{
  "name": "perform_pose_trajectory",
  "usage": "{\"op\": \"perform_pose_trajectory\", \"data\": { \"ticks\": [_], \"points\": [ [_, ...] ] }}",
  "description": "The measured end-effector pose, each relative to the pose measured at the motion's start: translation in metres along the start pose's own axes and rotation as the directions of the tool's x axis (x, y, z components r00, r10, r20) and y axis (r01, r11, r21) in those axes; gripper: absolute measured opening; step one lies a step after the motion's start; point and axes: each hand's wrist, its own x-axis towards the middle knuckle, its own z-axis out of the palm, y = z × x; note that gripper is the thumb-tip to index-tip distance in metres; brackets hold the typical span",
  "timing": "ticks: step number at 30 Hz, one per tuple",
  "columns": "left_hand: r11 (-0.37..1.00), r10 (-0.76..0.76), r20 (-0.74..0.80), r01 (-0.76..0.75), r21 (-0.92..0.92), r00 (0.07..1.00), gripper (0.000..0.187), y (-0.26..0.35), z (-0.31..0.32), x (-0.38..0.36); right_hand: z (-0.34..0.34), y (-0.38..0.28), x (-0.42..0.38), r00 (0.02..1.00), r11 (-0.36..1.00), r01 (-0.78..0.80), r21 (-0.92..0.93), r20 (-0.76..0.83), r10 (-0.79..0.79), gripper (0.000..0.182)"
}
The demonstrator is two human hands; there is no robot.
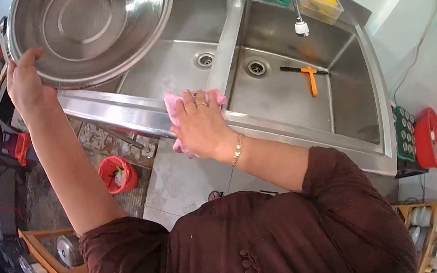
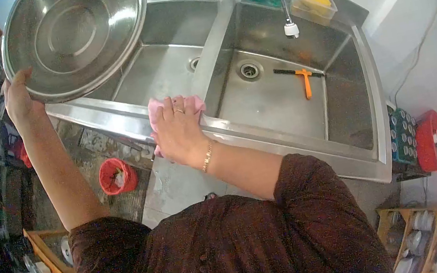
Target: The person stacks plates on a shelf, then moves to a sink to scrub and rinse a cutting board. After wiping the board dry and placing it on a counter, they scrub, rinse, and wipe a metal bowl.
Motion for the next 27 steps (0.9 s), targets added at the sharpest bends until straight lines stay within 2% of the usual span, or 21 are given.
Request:
{"op": "perform_pose_trajectory", "data": {
  "ticks": [1,5,7,9,11,13,15,17,20,22,23,25,26,27],
  "points": [
    [1.000,-0.011,-0.026,0.011,0.002,1.000,0.029,0.000,-0.008,-0.007,0.001,0.003,-0.010,0.997,0.999,0.027,-0.031,-0.068,-0.029,0.058],
    [0.999,-0.046,-0.100,0.048,0.015,0.994,0.034,0.005,-0.021,-0.042,-0.017,0.034,-0.051,0.976,0.988,0.156,-0.013,-0.154,-0.156,0.045],
    [0.999,-0.037,-0.123,0.036,-0.007,0.992,0.032,0.007,-0.018,-0.058,-0.038,0.058,-0.083,0.999,0.999,0.042,-0.027,-0.004,-0.042,0.028],
    [0.996,-0.080,-0.049,0.078,-0.040,0.996,0.031,0.008,-0.008,-0.075,-0.069,0.090,-0.120,0.991,0.987,0.132,-0.088,0.002,-0.132,0.018],
    [0.995,-0.076,-0.052,0.073,-0.062,0.996,0.030,0.006,0.004,-0.096,-0.078,0.120,-0.160,0.982,0.999,0.039,-0.017,-0.187,-0.042,0.015],
    [0.992,-0.096,-0.096,0.088,-0.090,0.991,0.030,0.006,0.017,-0.120,-0.086,0.152,-0.208,0.977,0.993,-0.116,-0.024,-0.180,0.110,0.015],
    [0.991,-0.094,-0.095,0.084,-0.100,0.991,0.030,0.006,0.021,-0.138,-0.102,0.182,-0.252,0.973,0.970,-0.204,-0.135,-0.136,0.186,0.016],
    [0.990,-0.118,-0.078,0.111,-0.090,0.990,0.031,0.003,0.015,-0.149,-0.119,0.215,-0.288,0.967,0.952,-0.251,-0.176,-0.086,0.239,0.018],
    [0.989,-0.127,-0.089,0.118,-0.094,0.988,0.031,0.021,0.014,-0.171,-0.135,0.254,-0.333,0.945,0.936,-0.306,-0.173,-0.169,0.278,0.022],
    [0.990,-0.111,-0.095,0.102,-0.096,0.989,0.031,0.032,0.007,-0.181,-0.135,0.279,-0.352,0.845,0.833,-0.532,-0.152,-0.160,0.511,0.027],
    [0.994,-0.094,-0.073,0.090,-0.061,0.993,0.032,0.037,-0.001,-0.184,-0.144,0.280,-0.349,0.848,0.838,-0.526,-0.148,-0.162,0.504,0.027],
    [0.998,-0.069,-0.057,0.068,-0.018,0.996,0.032,0.051,-0.011,-0.195,-0.182,0.278,-0.333,0.711,0.700,-0.696,0.161,0.011,0.703,0.021],
    [0.998,-0.062,-0.079,0.064,0.022,0.995,0.033,0.060,-0.015,-0.202,-0.195,0.277,-0.326,0.584,0.448,-0.639,0.625,0.016,0.812,0.021],
    [0.996,-0.058,-0.101,0.065,0.065,0.993,0.035,0.067,-0.021,-0.210,-0.205,0.275,-0.318,0.459,0.086,-0.388,0.918,0.111,0.882,0.024]
  ]
}}
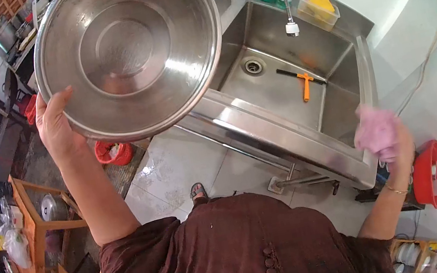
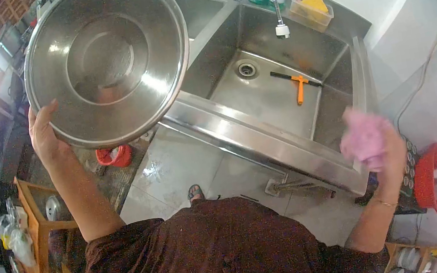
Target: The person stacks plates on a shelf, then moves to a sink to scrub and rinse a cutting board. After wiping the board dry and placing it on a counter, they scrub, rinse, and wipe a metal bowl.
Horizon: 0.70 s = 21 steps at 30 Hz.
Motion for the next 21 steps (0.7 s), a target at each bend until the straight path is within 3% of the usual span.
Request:
{"op": "perform_pose_trajectory", "data": {
  "ticks": [1,3,6,7,8,9,10,11,12,14,15,16,17,18,19,20,21],
  "points": [
    [1.000,0.014,-0.001,-0.014,0.002,1.000,0.037,0.004,-0.009,-0.007,0.006,-0.009,-0.001,1.000,1.000,-0.005,-0.001,0.012,0.005,0.024],
    [1.000,0.007,-0.029,-0.006,0.025,1.000,0.037,0.020,-0.013,-0.032,0.024,-0.025,-0.009,0.965,0.939,0.201,-0.279,0.221,-0.141,0.026],
    [0.998,0.020,-0.024,-0.018,0.064,1.000,0.035,0.026,-0.036,-0.058,0.057,-0.043,-0.009,0.788,0.640,0.566,-0.520,0.569,-0.235,0.032],
    [0.996,0.031,0.014,-0.032,0.086,0.999,0.035,0.025,-0.045,-0.065,0.072,-0.031,0.005,0.842,0.891,0.353,-0.284,0.512,-0.170,0.035],
    [0.995,0.032,0.003,-0.032,0.094,0.999,0.035,0.027,-0.048,-0.074,0.093,-0.025,0.010,0.874,0.997,0.083,0.001,0.480,-0.074,0.037],
    [0.995,0.037,0.027,-0.039,0.091,0.999,0.036,0.027,-0.048,-0.085,0.102,-0.035,0.000,0.740,0.716,0.615,-0.331,0.555,-0.379,0.037],
    [0.995,0.041,0.050,-0.045,0.089,0.998,0.037,0.028,-0.051,-0.093,0.125,-0.056,-0.030,0.465,0.098,0.867,-0.489,0.719,-0.517,0.036],
    [0.994,0.028,0.054,-0.034,0.100,0.998,0.039,0.025,-0.058,-0.099,0.154,-0.065,-0.049,0.681,0.804,0.594,-0.013,0.539,-0.495,0.034],
    [0.993,0.027,0.041,-0.032,0.111,0.999,0.039,0.026,-0.061,-0.105,0.181,-0.073,-0.066,0.834,0.820,-0.088,0.565,0.492,-0.249,0.034],
    [0.983,0.056,0.031,-0.060,0.174,0.998,0.041,0.029,-0.059,-0.116,0.206,-0.083,-0.090,0.786,0.750,-0.231,0.620,0.573,-0.232,0.028],
    [0.985,0.015,0.053,-0.024,0.171,0.998,0.041,0.031,-0.063,-0.120,0.218,-0.082,-0.104,0.707,0.874,0.053,0.483,0.599,-0.375,0.028],
    [0.985,0.018,0.045,-0.026,0.173,0.999,0.041,0.030,-0.067,-0.123,0.230,-0.079,-0.118,0.589,0.875,0.356,0.328,0.648,-0.483,0.029],
    [0.983,0.026,0.035,-0.032,0.181,0.999,0.041,0.027,-0.070,-0.125,0.252,-0.068,-0.125,0.357,0.644,0.667,0.375,0.597,-0.718,0.027],
    [0.981,0.035,0.027,-0.040,0.190,0.999,0.041,0.026,-0.072,-0.126,0.281,-0.049,-0.133,0.054,0.307,0.864,0.398,0.534,-0.844,0.026],
    [0.974,0.033,0.032,-0.040,0.223,0.999,0.039,0.029,-0.071,-0.127,0.314,-0.026,-0.168,0.387,0.898,0.132,0.421,0.812,-0.438,0.021],
    [0.974,0.038,0.030,-0.044,0.224,0.999,0.039,0.029,-0.072,-0.128,0.326,-0.024,-0.202,0.213,0.902,-0.267,0.341,0.933,-0.290,0.026],
    [0.961,0.054,0.054,-0.066,0.270,0.997,0.039,0.026,-0.076,-0.130,0.330,-0.024,-0.206,0.205,0.902,-0.269,0.339,0.935,-0.290,0.026]
  ]
}}
